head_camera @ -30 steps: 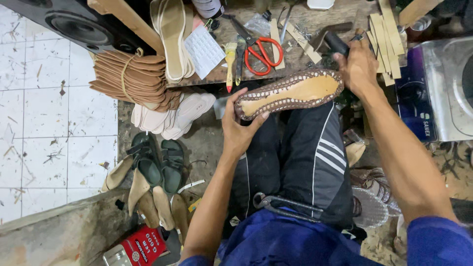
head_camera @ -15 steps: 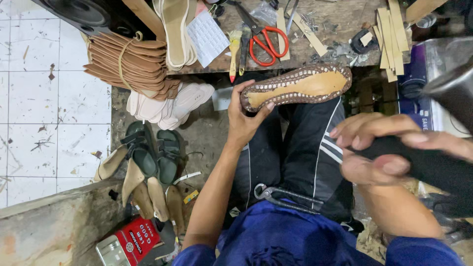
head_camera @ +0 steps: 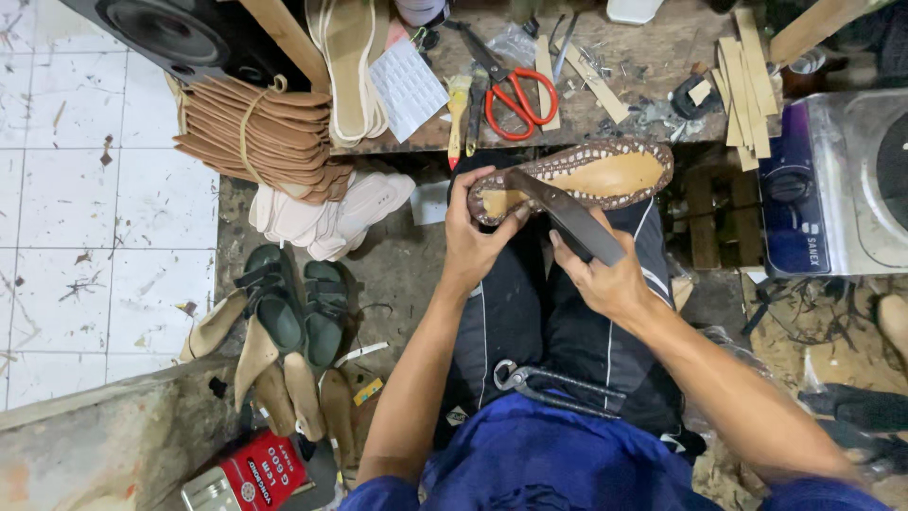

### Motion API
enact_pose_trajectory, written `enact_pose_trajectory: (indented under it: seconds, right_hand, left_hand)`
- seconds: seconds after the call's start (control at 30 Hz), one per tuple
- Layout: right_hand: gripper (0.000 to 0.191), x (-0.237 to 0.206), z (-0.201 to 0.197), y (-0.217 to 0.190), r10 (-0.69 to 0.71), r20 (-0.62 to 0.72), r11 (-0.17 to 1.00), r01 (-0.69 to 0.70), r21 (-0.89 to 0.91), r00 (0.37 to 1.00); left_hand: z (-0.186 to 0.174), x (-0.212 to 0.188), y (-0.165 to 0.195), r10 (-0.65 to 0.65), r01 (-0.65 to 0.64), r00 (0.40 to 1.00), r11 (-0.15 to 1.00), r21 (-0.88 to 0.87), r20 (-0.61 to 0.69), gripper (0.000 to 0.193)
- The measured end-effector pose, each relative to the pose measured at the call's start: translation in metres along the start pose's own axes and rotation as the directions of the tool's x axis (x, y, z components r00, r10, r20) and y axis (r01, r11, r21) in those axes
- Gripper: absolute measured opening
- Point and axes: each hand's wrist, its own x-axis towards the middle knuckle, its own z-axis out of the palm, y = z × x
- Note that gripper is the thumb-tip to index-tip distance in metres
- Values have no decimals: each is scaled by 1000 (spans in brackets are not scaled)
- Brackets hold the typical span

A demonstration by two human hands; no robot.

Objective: The person uses a hammer to tap the sole of a brown woven slip-on shoe, then inserts a wooden insole and taps it into place. The shoe is placed on a shelf, and the person picks up another shoe to repeat the process.

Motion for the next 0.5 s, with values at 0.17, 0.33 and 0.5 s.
enact_pose_trajectory:
  seconds: [0.17,0.33,0.5]
  right_hand:
    - [10,-11,-2,8,-247,-195,953,274,128,949]
    - [23,-20,-9,10,-116,-137,993,115,-16,984]
    - [21,-21,-21,8,-309,-166,930,262,-257,937]
  left_hand:
    - [1,-3,2,-36,36,999,998,51,7,61]
    - [4,-5,-1,18,-19,1000,999,42,12,61]
    - [5,-8,0,-29,29,1000,999,-19,2,62]
